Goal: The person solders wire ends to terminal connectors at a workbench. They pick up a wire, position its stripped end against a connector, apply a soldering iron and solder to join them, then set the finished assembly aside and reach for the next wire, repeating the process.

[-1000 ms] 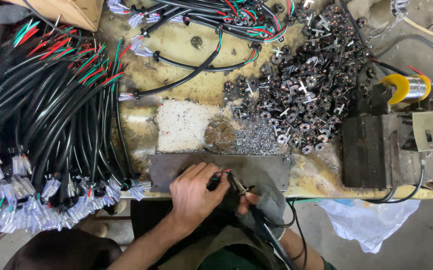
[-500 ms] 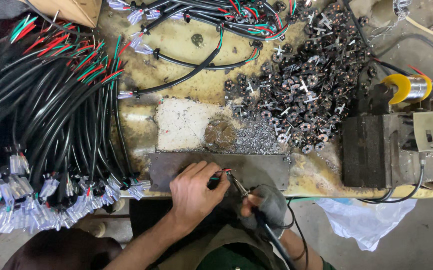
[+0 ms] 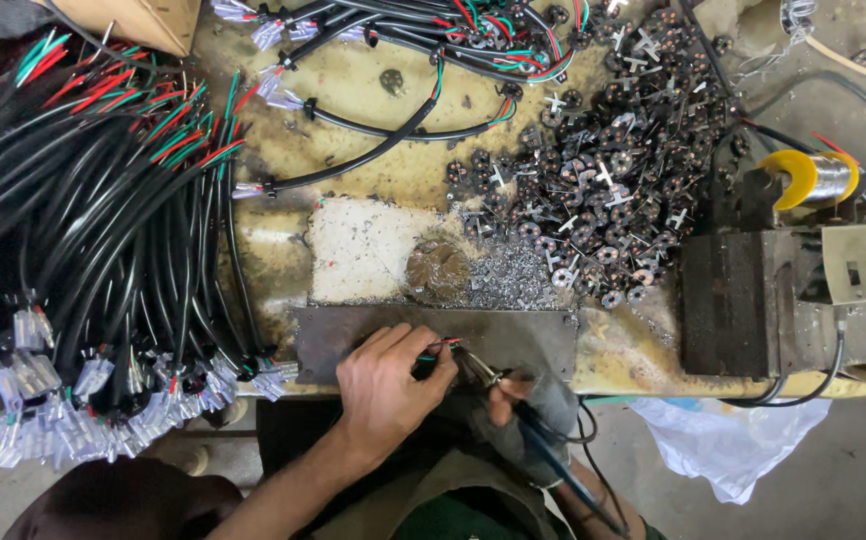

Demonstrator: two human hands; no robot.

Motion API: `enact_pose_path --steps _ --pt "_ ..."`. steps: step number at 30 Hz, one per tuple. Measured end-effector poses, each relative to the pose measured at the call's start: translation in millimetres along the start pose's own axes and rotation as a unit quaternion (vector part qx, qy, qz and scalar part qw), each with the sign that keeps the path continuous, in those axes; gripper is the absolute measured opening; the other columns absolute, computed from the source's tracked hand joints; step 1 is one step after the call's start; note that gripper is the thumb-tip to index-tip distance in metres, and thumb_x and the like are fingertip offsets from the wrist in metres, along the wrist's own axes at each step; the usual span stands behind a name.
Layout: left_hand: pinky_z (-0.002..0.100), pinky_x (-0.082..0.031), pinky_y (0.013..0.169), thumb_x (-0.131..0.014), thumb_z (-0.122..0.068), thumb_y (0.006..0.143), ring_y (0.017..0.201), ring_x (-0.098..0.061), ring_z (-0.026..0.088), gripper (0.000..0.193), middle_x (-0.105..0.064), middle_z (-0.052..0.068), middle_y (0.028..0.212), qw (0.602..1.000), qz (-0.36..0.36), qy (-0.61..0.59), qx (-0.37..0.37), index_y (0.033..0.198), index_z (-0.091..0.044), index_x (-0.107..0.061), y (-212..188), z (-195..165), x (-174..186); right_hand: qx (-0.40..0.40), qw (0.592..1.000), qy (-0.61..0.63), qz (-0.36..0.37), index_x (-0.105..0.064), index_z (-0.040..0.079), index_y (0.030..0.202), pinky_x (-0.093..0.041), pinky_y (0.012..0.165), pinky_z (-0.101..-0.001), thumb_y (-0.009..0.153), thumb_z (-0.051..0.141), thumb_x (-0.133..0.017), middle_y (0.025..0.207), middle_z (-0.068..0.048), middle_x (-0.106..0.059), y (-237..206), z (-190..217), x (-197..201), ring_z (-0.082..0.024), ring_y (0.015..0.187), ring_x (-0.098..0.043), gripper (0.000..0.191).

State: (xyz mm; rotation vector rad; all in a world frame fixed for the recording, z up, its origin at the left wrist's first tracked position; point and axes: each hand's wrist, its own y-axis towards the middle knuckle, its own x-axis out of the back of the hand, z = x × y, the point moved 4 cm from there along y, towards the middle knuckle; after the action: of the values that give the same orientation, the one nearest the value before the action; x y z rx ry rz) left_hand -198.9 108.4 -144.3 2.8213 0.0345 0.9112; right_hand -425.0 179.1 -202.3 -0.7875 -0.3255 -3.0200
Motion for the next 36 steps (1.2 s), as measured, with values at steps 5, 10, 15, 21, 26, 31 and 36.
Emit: enact_pose_path --steps 5,10,15,21,26,31,36 --pt "0.041 -0.051 0.058 -0.080 -0.019 0.076 0.068 -0.066 0.029 0.014 -0.067 0.005 0.073 1.000 0.002 -0.002 0.008 0.078 -0.011 -0.069 1 -2 1 0.205 0.978 -0.025 -0.003 -0.061 0.009 0.107 -0.049 0.059 -0.0318 0.096 0.013 -0.074 0.079 -0.002 -0.070 6 25 -10 -0.018 0.065 -0.065 0.018" --pt "0.042 -0.051 0.058 -0.080 -0.020 0.077 0.069 -0.066 0.029 0.014 -0.068 0.006 0.075 1.000 0.009 -0.002 0.011 0.079 -0.010 -0.070 1 -1 1 -0.467 0.811 0.352 -0.029 -0.067 -0.009 0.087 -0.051 0.047 -0.0376 0.084 0.007 -0.073 0.068 -0.017 -0.070 -25 -34 -25 -0.026 0.054 -0.066 0.018" --pt "0.042 -0.052 0.059 -0.080 -0.020 0.076 0.069 -0.066 0.029 0.015 -0.068 0.006 0.074 1.000 0.012 0.002 0.015 0.078 -0.010 -0.069 1 0 -1 -0.080 0.990 0.094 -0.073 -0.062 0.002 0.094 -0.052 0.058 -0.0300 0.087 0.015 -0.074 0.076 -0.009 -0.068 -9 -8 -6 -0.017 0.062 -0.065 0.019" --pt "0.042 -0.052 0.059 -0.080 -0.020 0.076 0.069 -0.067 0.030 0.015 -0.068 0.006 0.075 1.000 0.013 0.005 0.015 0.078 -0.010 -0.069 0 0 0 -0.014 0.994 -0.023 0.107 -0.057 0.006 0.097 -0.049 0.068 -0.0284 0.088 0.019 -0.083 0.083 -0.006 -0.061 36 20 -8 -0.016 0.076 -0.059 0.031" --pt "0.045 -0.052 0.060 -0.079 -0.020 0.073 0.072 -0.067 0.032 0.018 -0.068 0.009 0.077 1.000 0.030 0.002 0.004 0.084 -0.009 -0.070 -1 3 -3 -0.004 0.997 0.076 -0.016 -0.051 0.008 0.094 -0.050 0.064 -0.0257 0.089 0.007 -0.083 0.088 -0.004 -0.063 55 32 -26 -0.013 0.076 -0.059 0.033" --pt "0.046 -0.051 0.062 -0.077 -0.021 0.077 0.074 -0.065 0.035 0.018 -0.066 0.011 0.078 0.999 0.039 0.022 0.006 0.085 -0.008 -0.068 -2 6 -4 0.084 0.996 0.019 -0.012 -0.047 0.010 0.090 -0.055 0.071 -0.0273 0.090 0.001 -0.079 0.098 -0.007 -0.072 47 39 -48 -0.013 0.084 -0.071 0.034" --pt "0.046 -0.051 0.060 -0.079 -0.020 0.073 0.071 -0.064 0.033 0.022 -0.063 0.009 0.077 0.999 0.032 -0.018 0.004 0.083 -0.008 -0.064 -3 4 0 -0.242 0.882 0.405 -0.022 -0.050 0.010 0.085 -0.053 0.072 -0.0348 0.084 0.005 -0.079 0.091 -0.016 -0.078 31 2 -52 -0.024 0.077 -0.072 0.029"
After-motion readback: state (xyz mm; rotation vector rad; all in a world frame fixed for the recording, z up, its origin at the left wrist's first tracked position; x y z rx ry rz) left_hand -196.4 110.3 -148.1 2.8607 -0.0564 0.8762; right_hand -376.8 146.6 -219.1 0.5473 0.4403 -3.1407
